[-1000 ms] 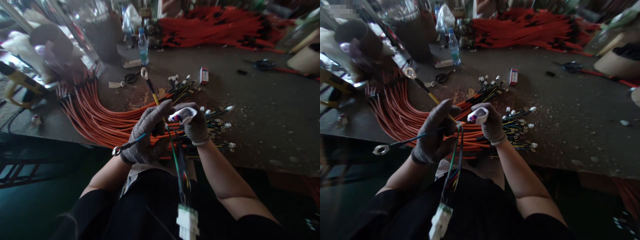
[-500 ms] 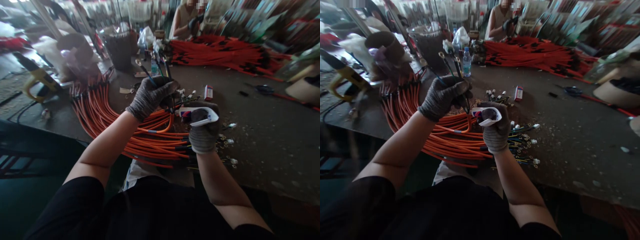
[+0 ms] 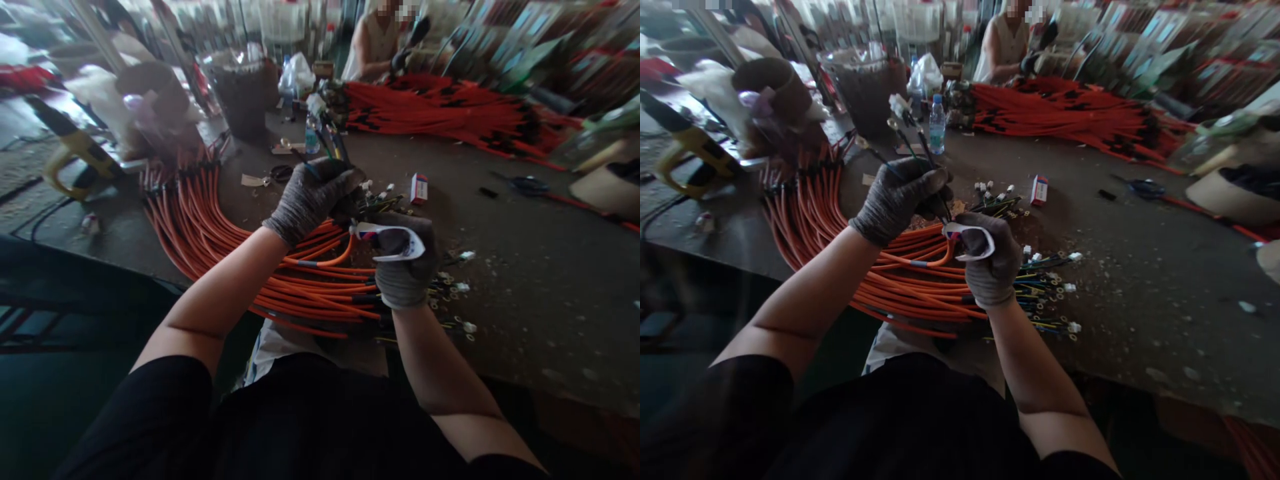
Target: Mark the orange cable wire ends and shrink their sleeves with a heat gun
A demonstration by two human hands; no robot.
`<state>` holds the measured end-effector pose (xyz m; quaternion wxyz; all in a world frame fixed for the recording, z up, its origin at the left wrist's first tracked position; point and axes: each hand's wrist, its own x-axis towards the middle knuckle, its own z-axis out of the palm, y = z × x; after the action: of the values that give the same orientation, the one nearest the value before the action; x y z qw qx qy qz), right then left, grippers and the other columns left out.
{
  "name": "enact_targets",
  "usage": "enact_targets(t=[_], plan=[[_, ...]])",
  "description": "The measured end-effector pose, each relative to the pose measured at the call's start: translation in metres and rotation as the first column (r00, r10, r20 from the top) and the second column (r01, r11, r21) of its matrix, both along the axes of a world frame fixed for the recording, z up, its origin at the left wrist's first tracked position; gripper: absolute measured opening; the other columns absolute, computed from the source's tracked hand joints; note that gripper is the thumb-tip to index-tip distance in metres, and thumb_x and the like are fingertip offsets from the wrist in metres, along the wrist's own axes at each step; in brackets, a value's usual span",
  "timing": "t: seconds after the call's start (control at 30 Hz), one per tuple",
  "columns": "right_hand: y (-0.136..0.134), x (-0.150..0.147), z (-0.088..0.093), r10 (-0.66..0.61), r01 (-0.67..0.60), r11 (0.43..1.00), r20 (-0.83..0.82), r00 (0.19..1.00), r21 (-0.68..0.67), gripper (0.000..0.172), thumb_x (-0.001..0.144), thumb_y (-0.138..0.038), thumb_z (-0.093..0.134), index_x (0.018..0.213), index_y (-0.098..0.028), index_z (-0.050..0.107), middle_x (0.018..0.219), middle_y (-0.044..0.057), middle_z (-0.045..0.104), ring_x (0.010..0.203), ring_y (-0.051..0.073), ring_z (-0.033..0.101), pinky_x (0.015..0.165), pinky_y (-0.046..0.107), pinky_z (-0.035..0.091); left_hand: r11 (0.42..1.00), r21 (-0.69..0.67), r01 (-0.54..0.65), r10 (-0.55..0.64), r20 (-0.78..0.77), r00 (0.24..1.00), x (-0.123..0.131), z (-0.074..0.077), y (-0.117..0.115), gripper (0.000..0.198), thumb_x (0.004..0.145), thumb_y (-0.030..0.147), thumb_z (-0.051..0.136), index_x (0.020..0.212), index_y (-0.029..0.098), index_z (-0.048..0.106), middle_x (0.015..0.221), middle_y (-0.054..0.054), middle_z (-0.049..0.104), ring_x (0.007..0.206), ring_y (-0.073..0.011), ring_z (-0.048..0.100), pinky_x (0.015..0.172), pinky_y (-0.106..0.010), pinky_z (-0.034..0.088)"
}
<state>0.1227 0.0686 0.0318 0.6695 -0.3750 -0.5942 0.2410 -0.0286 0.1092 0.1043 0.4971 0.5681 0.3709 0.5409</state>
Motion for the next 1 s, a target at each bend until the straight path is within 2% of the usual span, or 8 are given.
enact_targets(t=[0.1, 0.33, 0.43, 0.57, 0.63, 0.77, 0.93, 1.0], plan=[[0.004, -0.015, -0.007, -0.079, 0.092, 0.995, -0.266, 0.961, 0.039, 0.015, 0.088, -0.043, 0.067, 0.087, -0.028, 0.068, 0.08, 0.002, 0.07, 0.07, 0.019, 0.066, 0.068, 0.037, 0.059, 0.997, 0.042, -0.067, 0.069, -0.028, 0.997, -0.011, -0.01, 0.0, 0.025, 0.086, 0.038, 0.073, 0.085, 0.015, 0.064, 0.069, -0.001, 0.07, 0.053, -0.0105, 0.066, 0.049, -0.02, 0.054], [-0.002, -0.001, -0.016, 0.208, -0.26, 0.963, -0.413, 0.887, -0.075, 0.019, 0.084, -0.046, 0.07, 0.089, -0.028, 0.069, 0.09, 0.003, 0.073, 0.079, 0.019, 0.071, 0.072, 0.036, 0.061, 0.954, 0.24, -0.18, 0.197, -0.05, 0.979, -0.006, -0.031, -0.05, 0.031, 0.094, 0.044, 0.06, 0.121, 0.028, 0.06, 0.093, -0.001, 0.076, 0.066, -0.012, 0.071, 0.054, -0.02, 0.057], [-0.022, 0.036, -0.015, 0.365, -0.404, 0.906, -0.245, 0.898, -0.129, 0.015, 0.09, -0.04, 0.066, 0.089, -0.026, 0.072, 0.083, 0.003, 0.073, 0.069, 0.016, 0.069, 0.062, 0.03, 0.058, 0.932, 0.36, 0.053, 0.043, -0.253, 0.967, 0.015, -0.048, -0.094, 0.026, 0.095, 0.042, 0.059, 0.115, 0.026, 0.068, 0.101, -0.005, 0.077, 0.072, -0.0147, 0.073, 0.06, -0.023, 0.06], [-0.049, 0.076, -0.015, 0.478, -0.483, 0.844, -0.08, 0.875, -0.234, 0.016, 0.094, -0.032, 0.062, 0.088, -0.023, 0.073, 0.078, 0.002, 0.072, 0.066, 0.012, 0.067, 0.059, 0.024, 0.055, 0.687, 0.521, 0.507, -0.127, -0.601, 0.789, 0.045, -0.078, -0.133, 0.033, 0.097, 0.046, 0.054, 0.114, 0.022, 0.069, 0.093, -0.005, 0.078, 0.068, -0.0141, 0.071, 0.062, -0.023, 0.059], [-0.055, 0.083, -0.018, 0.484, -0.482, 0.836, -0.061, 0.873, -0.263, 0.019, 0.094, -0.035, 0.062, 0.086, -0.022, 0.072, 0.077, 0.001, 0.071, 0.066, 0.012, 0.066, 0.06, 0.025, 0.055, 0.625, 0.547, 0.557, -0.058, -0.678, 0.732, 0.056, -0.088, -0.14, 0.037, 0.098, 0.046, 0.049, 0.115, 0.019, 0.068, 0.092, -0.005, 0.078, 0.064, -0.0125, 0.068, 0.057, -0.023, 0.057], [-0.053, 0.082, -0.021, 0.52, -0.516, 0.827, -0.044, 0.853, -0.223, 0.031, 0.088, -0.052, 0.067, 0.09, -0.022, 0.072, 0.081, 0.003, 0.071, 0.069, 0.015, 0.065, 0.061, 0.028, 0.055, 0.635, 0.512, 0.579, -0.019, -0.739, 0.674, 0.065, -0.092, -0.14, 0.04, 0.1, 0.047, 0.042, 0.114, 0.018, 0.067, 0.087, -0.007, 0.076, 0.061, -0.0119, 0.064, 0.053, -0.022, 0.052], [-0.042, 0.081, -0.011, 0.733, -0.673, 0.666, 0.118, 0.67, -0.321, 0.022, 0.09, -0.041, 0.067, 0.086, -0.02, 0.07, 0.073, 0.0, 0.067, 0.06, 0.011, 0.059, 0.058, 0.025, 0.051, 0.588, 0.482, 0.65, -0.019, -0.795, 0.607, 0.061, -0.086, -0.144, 0.035, 0.1, 0.041, 0.043, 0.105, 0.019, 0.07, 0.082, -0.005, 0.075, 0.055, -0.0106, 0.061, 0.05, -0.022, 0.047], [-0.041, 0.085, -0.014, 0.697, -0.632, 0.695, 0.108, 0.709, -0.342, 0.026, 0.09, -0.045, 0.067, 0.084, -0.019, 0.07, 0.071, 0.0, 0.066, 0.059, 0.011, 0.058, 0.059, 0.026, 0.051, 0.6, 0.488, 0.633, -0.021, -0.782, 0.622, 0.059, -0.084, -0.148, 0.036, 0.1, 0.042, 0.043, 0.109, 0.019, 0.069, 0.082, -0.005, 0.075, 0.054, -0.0103, 0.061, 0.048, -0.021, 0.046]])
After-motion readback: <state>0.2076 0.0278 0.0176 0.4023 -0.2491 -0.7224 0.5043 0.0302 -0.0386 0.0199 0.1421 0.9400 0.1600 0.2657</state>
